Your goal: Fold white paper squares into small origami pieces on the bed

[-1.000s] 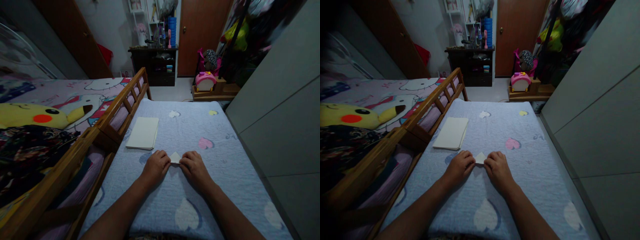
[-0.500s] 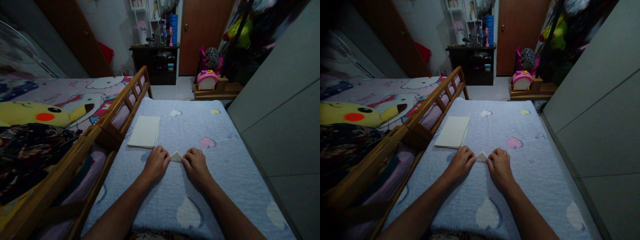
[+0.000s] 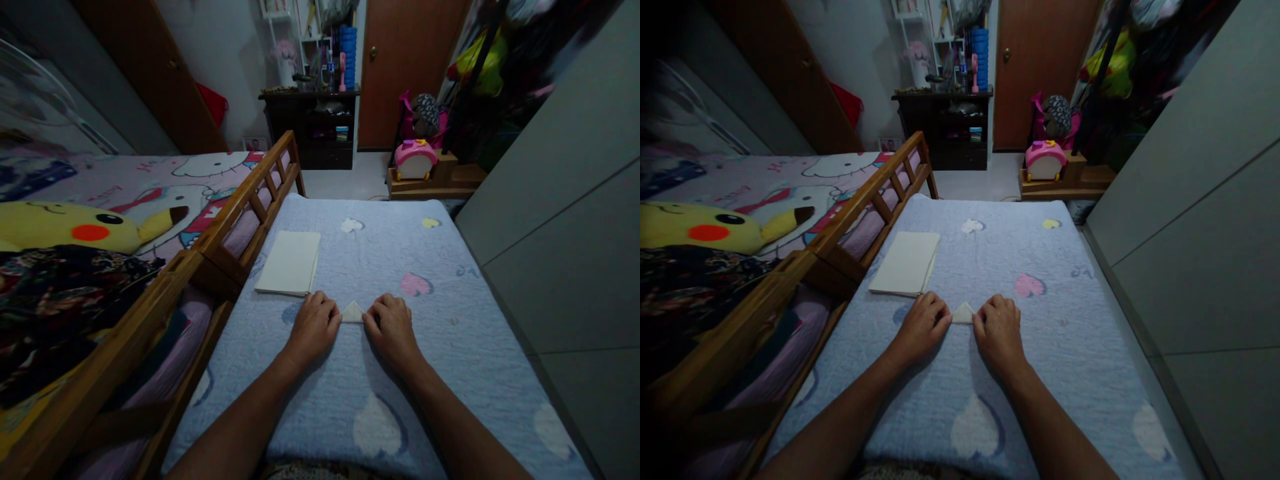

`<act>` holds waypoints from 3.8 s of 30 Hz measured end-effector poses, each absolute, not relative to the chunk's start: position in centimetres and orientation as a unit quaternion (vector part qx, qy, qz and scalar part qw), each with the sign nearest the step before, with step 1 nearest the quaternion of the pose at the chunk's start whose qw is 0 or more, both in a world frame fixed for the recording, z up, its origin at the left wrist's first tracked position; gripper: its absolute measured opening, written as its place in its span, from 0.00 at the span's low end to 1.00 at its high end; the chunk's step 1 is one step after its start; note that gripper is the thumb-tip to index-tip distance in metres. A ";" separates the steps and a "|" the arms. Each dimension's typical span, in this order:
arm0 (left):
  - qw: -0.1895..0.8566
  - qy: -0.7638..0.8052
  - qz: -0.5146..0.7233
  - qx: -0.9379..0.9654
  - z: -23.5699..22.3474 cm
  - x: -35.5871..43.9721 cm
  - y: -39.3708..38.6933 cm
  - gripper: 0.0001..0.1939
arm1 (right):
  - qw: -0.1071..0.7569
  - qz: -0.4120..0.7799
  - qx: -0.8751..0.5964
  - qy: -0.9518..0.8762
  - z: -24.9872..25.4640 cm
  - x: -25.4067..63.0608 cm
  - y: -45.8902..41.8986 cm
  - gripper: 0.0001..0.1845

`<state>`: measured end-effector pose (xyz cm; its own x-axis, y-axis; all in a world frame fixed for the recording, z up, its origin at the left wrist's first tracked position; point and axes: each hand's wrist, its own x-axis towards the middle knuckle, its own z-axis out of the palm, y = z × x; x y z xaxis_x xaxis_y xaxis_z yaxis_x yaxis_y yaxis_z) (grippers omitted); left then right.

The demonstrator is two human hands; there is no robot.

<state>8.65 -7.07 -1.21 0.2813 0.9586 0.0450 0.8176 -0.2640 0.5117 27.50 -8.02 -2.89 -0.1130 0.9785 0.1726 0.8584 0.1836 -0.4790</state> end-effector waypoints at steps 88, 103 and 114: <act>0.041 0.450 0.052 0.891 -1.9 8.7 -11.2 0.28 | 0.180 0.045 -0.652 -0.735 -2.6 26.7 -8.4 0.09; 0.016 0.477 0.039 0.878 -1.9 6.5 -11.7 0.26 | 0.174 0.074 -0.655 -0.732 -2.6 27.9 -8.3 0.05; 0.020 0.477 0.037 0.878 -2.0 6.5 -11.8 0.25 | 0.181 0.084 -0.643 -0.740 -3.2 28.6 -8.2 0.03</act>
<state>6.48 -11.82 -1.99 0.5423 0.8389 0.0461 0.8360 -0.5442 0.0702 28.58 -8.20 -3.17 -0.1084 0.9812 0.1599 0.9205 0.1598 -0.3567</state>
